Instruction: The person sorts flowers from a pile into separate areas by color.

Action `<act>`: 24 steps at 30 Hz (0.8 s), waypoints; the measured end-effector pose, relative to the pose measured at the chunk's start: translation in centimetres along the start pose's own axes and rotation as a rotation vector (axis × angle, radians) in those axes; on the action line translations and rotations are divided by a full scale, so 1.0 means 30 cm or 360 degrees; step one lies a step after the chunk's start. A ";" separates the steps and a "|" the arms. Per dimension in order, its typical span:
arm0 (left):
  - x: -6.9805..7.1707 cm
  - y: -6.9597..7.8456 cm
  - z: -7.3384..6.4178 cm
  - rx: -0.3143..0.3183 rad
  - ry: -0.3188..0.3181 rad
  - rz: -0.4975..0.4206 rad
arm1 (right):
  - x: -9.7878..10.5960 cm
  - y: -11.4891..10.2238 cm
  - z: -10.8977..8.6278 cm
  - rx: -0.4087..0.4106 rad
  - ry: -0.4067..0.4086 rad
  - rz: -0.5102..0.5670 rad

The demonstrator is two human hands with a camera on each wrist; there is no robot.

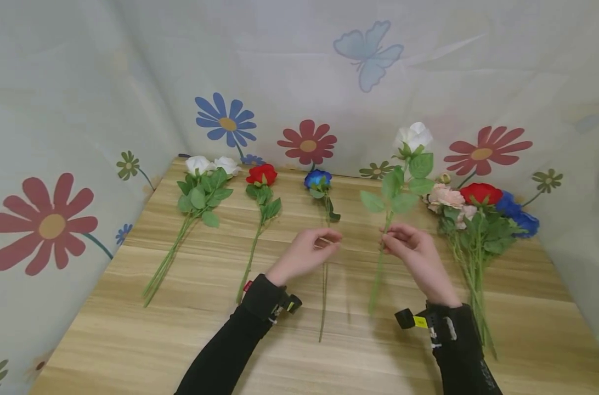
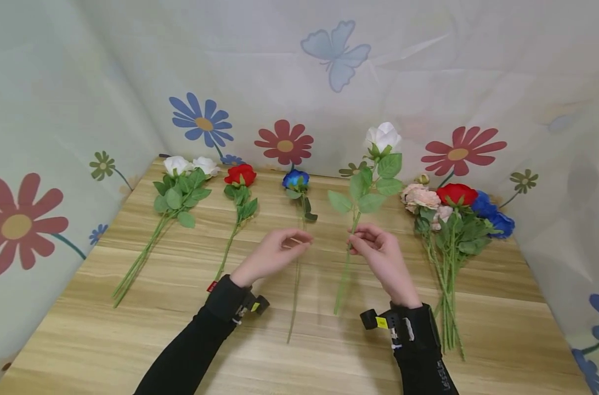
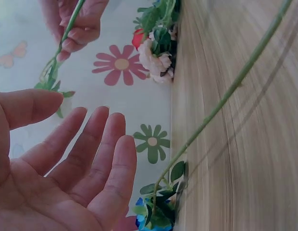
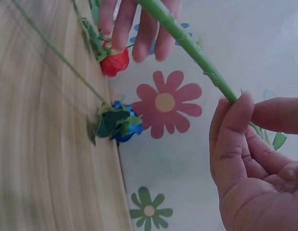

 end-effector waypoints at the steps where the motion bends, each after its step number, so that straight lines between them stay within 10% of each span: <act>1: -0.002 -0.002 0.002 0.0003 -0.0008 0.0004 | -0.006 -0.007 0.006 0.0014 0.0006 0.0008; 24: -0.130 -0.024 0.014 0.0203 -0.0422 -0.0744 | -0.081 -0.032 0.050 0.0139 0.0028 0.0135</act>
Point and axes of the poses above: each hand's wrist, its own z-axis towards the middle knuckle, its own x-axis out of the back of the hand, y = z × x, the point moved 7 cm from there along z, towards the middle knuckle, and after that the axes turned 5 degrees about -z, right-handed, at the moved point
